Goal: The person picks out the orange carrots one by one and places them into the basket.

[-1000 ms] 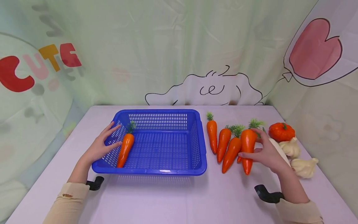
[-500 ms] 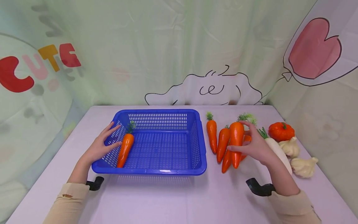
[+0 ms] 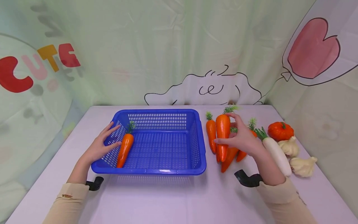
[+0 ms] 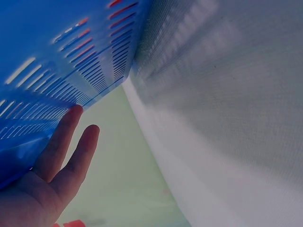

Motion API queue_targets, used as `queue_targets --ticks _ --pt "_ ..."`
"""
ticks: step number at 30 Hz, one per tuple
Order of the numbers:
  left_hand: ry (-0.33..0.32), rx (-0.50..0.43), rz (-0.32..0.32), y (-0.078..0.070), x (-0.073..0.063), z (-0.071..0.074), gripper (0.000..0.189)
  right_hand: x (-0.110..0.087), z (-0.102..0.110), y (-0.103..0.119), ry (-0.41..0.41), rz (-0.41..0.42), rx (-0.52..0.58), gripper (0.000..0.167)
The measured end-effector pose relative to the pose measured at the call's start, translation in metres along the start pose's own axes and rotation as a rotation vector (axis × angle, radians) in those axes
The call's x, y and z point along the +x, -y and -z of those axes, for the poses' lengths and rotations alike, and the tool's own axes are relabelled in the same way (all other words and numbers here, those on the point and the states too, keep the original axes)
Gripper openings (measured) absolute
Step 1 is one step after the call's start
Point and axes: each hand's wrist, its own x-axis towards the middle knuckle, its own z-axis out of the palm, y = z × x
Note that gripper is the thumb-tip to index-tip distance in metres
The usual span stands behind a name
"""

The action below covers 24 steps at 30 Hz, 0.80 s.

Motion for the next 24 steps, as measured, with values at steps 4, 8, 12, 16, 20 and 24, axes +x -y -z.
queue_targets --ticks 4,8,12,16,20,24 --pt "0.0 0.003 0.003 0.001 0.0 0.0 0.068 0.005 -0.004 0.012 0.013 0.006 0.016 0.103" --pt "-0.003 0.008 0.003 0.001 0.0 0.0 0.068 0.009 -0.006 0.024 0.024 0.021 0.001 0.102" --pt "-0.003 0.011 0.001 0.001 0.0 0.0 0.069 0.013 -0.008 0.037 0.036 0.029 0.015 0.1" --pt "-0.002 0.009 0.0 0.001 0.0 0.0 0.068 0.017 -0.011 0.049 0.058 0.034 0.042 0.101" --pt "0.0 0.008 0.0 0.001 0.0 0.0 0.068 0.021 -0.013 0.058 0.086 0.048 0.061 0.101" --pt "0.002 0.008 0.004 0.001 0.0 0.0 0.068 0.025 -0.015 0.069 0.103 0.062 0.077 0.099"
